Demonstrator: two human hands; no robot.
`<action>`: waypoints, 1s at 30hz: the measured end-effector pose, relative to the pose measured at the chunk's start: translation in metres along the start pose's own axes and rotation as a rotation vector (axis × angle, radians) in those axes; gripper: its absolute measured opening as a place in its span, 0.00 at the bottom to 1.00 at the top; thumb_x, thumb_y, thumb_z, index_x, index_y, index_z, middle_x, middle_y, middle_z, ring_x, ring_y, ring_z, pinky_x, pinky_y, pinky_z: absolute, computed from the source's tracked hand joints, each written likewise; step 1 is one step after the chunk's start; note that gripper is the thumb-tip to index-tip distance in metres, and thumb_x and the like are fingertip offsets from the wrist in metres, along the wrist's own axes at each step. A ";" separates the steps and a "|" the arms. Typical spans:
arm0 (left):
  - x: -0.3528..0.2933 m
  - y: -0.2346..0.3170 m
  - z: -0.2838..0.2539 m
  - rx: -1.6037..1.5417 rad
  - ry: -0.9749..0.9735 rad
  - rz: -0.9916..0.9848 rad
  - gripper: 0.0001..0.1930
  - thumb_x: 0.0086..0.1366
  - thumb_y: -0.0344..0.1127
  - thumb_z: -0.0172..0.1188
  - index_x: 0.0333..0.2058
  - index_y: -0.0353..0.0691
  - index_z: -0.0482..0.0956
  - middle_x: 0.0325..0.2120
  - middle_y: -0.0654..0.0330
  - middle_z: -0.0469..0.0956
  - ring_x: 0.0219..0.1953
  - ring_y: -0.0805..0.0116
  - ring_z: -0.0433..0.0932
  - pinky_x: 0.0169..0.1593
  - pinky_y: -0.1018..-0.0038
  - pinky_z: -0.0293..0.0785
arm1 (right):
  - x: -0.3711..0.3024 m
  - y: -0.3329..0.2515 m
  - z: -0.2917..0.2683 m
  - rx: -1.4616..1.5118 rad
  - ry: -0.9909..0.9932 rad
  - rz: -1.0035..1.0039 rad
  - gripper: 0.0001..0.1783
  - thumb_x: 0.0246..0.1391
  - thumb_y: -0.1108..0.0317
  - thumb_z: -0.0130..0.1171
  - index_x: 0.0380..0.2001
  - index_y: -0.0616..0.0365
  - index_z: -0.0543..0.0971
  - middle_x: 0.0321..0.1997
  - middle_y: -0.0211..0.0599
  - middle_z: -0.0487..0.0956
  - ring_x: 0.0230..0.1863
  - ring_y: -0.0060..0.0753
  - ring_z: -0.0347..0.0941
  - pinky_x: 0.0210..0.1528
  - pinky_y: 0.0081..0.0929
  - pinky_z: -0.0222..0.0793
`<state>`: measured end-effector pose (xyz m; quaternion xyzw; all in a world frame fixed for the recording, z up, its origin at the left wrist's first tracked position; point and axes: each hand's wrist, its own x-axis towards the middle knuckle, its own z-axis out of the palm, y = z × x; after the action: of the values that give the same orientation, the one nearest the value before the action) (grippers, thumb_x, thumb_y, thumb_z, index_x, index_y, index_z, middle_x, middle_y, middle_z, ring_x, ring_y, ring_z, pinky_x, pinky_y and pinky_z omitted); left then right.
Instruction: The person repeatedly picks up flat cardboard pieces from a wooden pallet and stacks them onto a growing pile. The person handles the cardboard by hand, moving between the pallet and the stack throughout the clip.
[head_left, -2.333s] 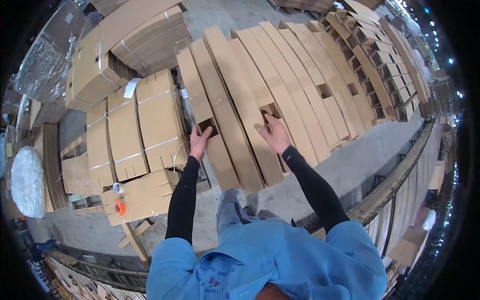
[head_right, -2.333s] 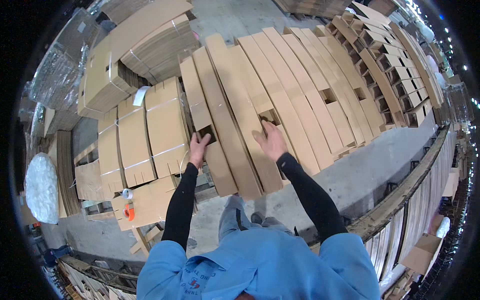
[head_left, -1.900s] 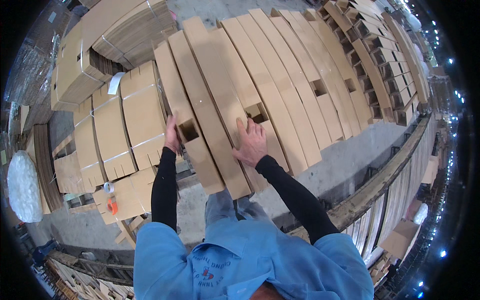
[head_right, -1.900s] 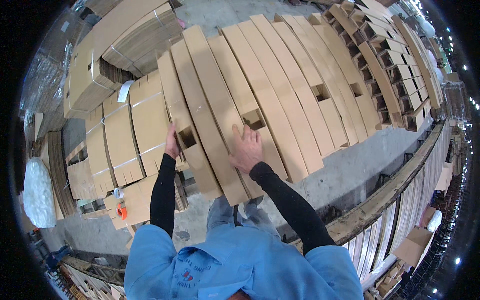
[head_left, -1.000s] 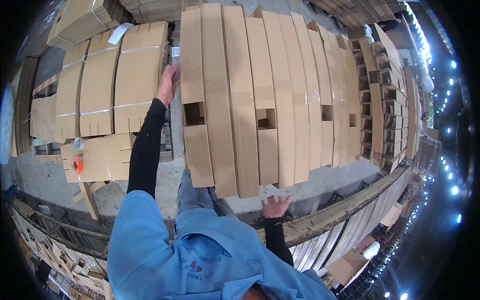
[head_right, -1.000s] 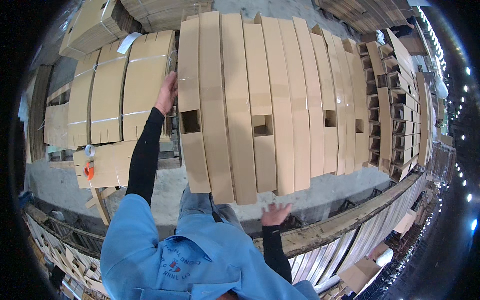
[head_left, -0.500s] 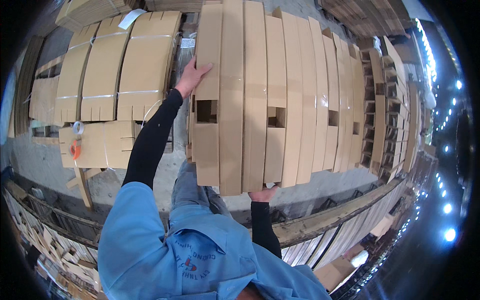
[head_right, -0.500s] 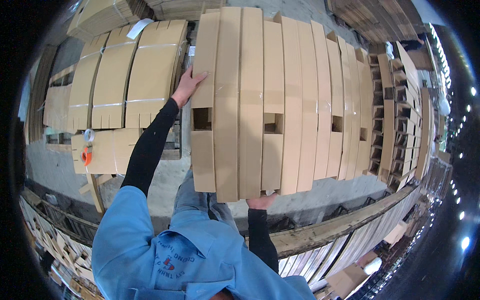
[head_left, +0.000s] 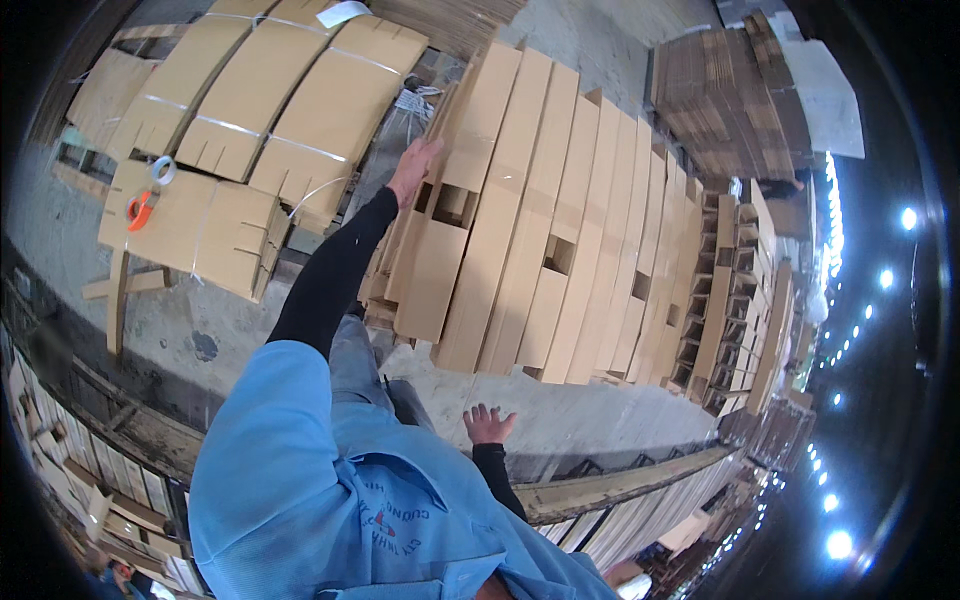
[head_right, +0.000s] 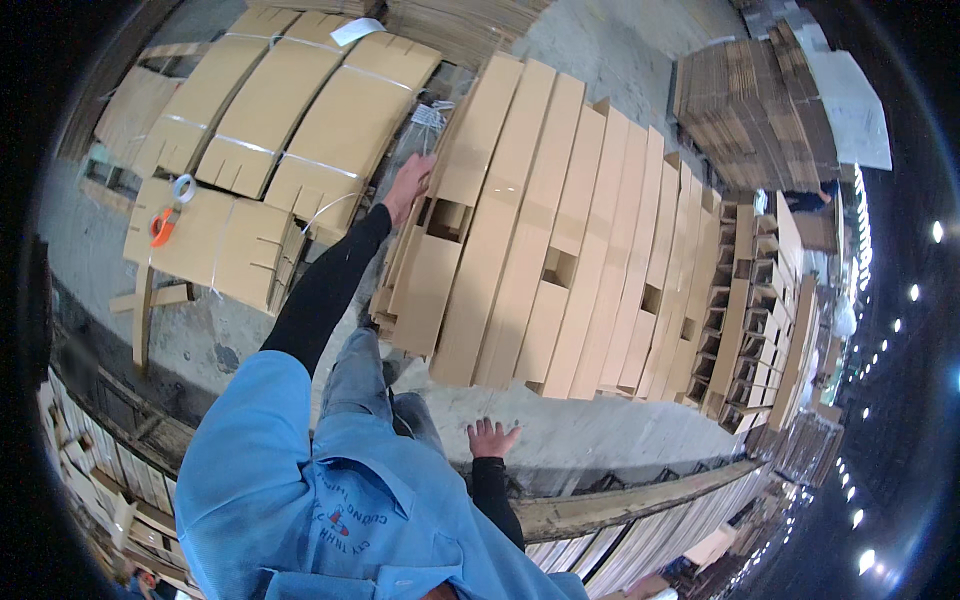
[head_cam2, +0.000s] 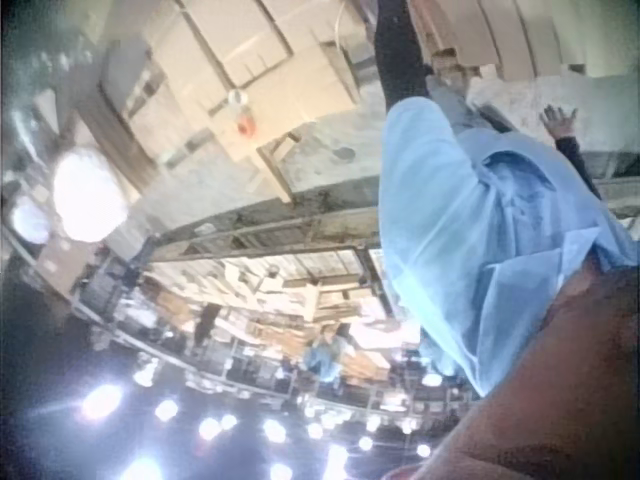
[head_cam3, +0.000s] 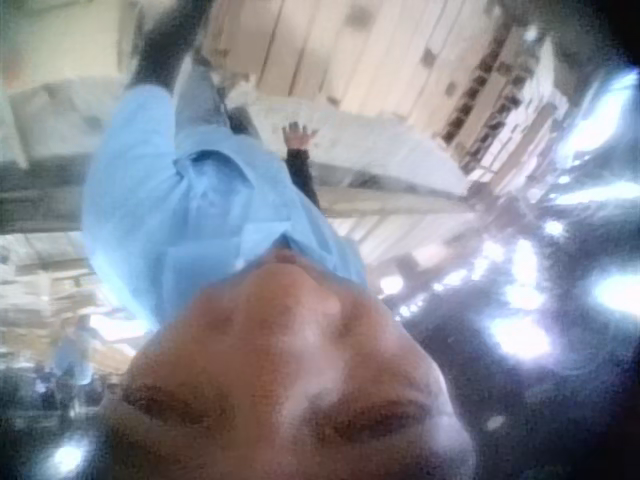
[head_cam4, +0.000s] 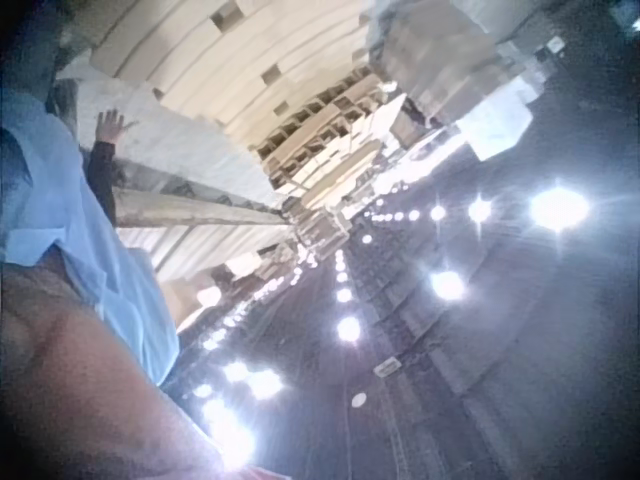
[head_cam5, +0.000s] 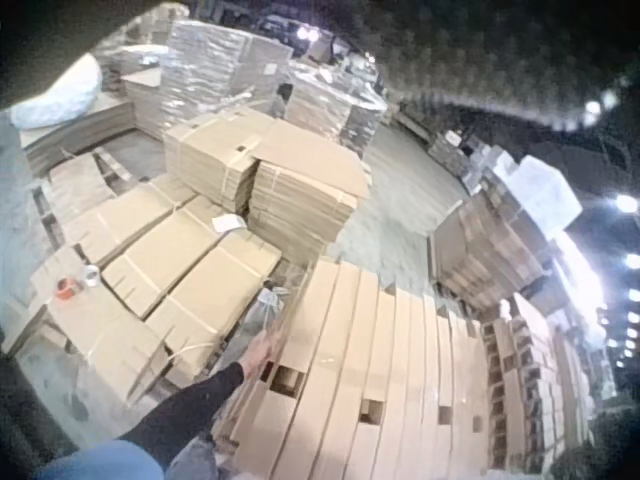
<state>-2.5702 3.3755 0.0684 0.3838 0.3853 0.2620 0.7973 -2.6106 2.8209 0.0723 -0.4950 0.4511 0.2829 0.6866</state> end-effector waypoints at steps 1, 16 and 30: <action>-0.011 -0.006 -0.019 -0.017 0.004 -0.009 0.33 0.65 0.55 0.57 0.60 0.37 0.65 0.56 0.55 0.70 0.59 0.66 0.65 0.58 0.68 0.65 | 0.002 -0.005 -0.016 -0.066 0.009 0.000 0.57 0.52 0.22 0.42 0.73 0.46 0.40 0.77 0.44 0.43 0.76 0.52 0.41 0.71 0.60 0.39; -0.557 -0.232 -0.367 0.656 0.822 -0.456 0.43 0.58 0.58 0.62 0.60 0.26 0.64 0.53 0.37 0.74 0.58 0.47 0.73 0.60 0.61 0.68 | 0.068 0.066 -0.040 -1.300 -0.194 -0.141 0.36 0.56 0.40 0.57 0.62 0.50 0.68 0.52 0.38 0.73 0.44 0.36 0.69 0.39 0.41 0.64; -0.819 -0.234 -0.517 0.397 1.764 -0.162 0.35 0.57 0.48 0.65 0.56 0.27 0.67 0.56 0.36 0.68 0.60 0.41 0.66 0.63 0.58 0.62 | -0.057 0.337 0.158 -2.109 -0.829 -0.345 0.29 0.57 0.53 0.62 0.56 0.60 0.73 0.41 0.32 0.77 0.33 0.23 0.70 0.26 0.26 0.66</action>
<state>-3.4263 2.8706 0.0054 0.1461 0.9198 0.3327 0.1479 -2.8632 3.0894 -0.0028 -0.7484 -0.3453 0.5636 0.0556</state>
